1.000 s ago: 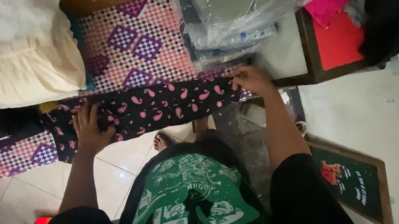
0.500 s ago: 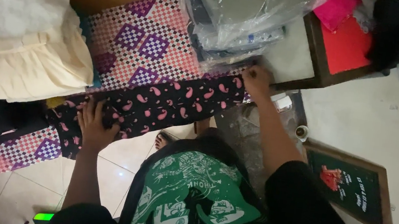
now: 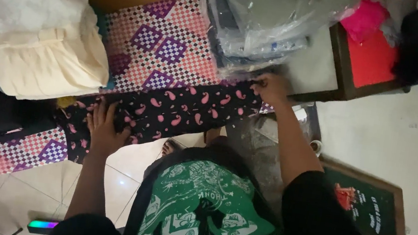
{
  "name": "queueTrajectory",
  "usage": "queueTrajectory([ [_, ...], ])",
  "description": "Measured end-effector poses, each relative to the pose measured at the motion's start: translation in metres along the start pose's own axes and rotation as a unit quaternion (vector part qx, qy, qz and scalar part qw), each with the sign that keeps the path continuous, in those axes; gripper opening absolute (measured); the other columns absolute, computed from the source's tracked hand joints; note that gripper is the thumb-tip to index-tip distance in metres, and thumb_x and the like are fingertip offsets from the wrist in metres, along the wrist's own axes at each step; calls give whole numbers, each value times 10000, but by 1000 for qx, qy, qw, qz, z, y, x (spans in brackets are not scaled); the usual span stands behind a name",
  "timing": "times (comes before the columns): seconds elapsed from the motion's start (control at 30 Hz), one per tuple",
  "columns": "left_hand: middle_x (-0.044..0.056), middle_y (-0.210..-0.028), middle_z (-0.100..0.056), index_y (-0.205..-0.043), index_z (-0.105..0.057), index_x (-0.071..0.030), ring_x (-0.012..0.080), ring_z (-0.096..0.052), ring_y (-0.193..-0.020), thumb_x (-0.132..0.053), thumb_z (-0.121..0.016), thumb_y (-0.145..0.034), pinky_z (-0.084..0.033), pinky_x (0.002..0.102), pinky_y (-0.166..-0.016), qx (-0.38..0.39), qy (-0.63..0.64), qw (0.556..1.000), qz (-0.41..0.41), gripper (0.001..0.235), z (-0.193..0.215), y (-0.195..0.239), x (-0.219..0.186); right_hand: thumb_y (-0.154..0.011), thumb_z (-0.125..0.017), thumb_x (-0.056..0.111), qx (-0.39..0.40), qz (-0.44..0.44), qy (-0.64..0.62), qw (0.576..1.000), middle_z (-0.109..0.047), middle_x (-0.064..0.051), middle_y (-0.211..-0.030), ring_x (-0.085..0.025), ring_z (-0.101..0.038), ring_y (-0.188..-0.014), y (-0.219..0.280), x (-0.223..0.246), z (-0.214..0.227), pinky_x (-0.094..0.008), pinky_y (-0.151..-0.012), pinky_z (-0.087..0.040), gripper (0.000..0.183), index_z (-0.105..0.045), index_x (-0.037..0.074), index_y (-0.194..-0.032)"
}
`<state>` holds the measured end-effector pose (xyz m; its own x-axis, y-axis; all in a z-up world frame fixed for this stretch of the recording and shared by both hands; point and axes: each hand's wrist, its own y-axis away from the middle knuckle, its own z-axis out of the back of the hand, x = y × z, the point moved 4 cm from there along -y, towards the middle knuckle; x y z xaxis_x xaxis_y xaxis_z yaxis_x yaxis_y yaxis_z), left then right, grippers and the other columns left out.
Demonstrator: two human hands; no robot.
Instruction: The person folds several pieces of clothing on a table, including a black t-shirt, a cream-colored top, and a black patterned garment. The person retrieves items from a nearby laundry basket and places the folded clothes into a neat stack on the table.
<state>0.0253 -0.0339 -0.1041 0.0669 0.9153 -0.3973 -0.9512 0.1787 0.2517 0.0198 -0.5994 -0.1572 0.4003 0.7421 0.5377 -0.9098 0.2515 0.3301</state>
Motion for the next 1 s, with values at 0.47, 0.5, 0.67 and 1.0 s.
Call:
queueTrajectory([
  [0.47,135,-1363,-555,-1308,-637,-137,375,-505,-1312,-333,-786,-817,-403,572,-1052,-234,12,969,-79,549,12,45,26,-999,-721,401,-286,46,-11,957,-688,-73,-735,-330,-718,-679,84,34,-14,-449,-643,-537,314,-613,107,-978],
  [0.5,98,-1184,-615,-1191,-687,-127,341,-612,-1153,-292,-815,-805,-490,490,-964,-278,-12,955,-100,438,10,55,31,-967,-751,314,-296,69,-1,953,-697,-20,-650,-289,-715,-615,93,23,-23,-390,-579,-516,218,-632,146,-894],
  [0.67,-6,-1025,-588,-1081,-715,-220,269,-593,-967,-433,-838,-768,-474,460,-871,-285,-78,952,-83,398,8,71,35,-915,-721,134,-311,55,-133,939,-585,-75,-640,-224,-592,-553,117,-23,-73,-346,-561,-454,118,-626,77,-874],
  [1.0,102,-1199,-564,-1208,-636,-118,364,-559,-1168,-321,-872,-776,-456,536,-946,-230,-64,971,17,533,10,71,40,-843,-681,-91,-100,-160,-474,860,-625,-79,-1191,-244,-684,-995,103,-37,-173,-520,-784,-542,551,-473,107,-1312],
])
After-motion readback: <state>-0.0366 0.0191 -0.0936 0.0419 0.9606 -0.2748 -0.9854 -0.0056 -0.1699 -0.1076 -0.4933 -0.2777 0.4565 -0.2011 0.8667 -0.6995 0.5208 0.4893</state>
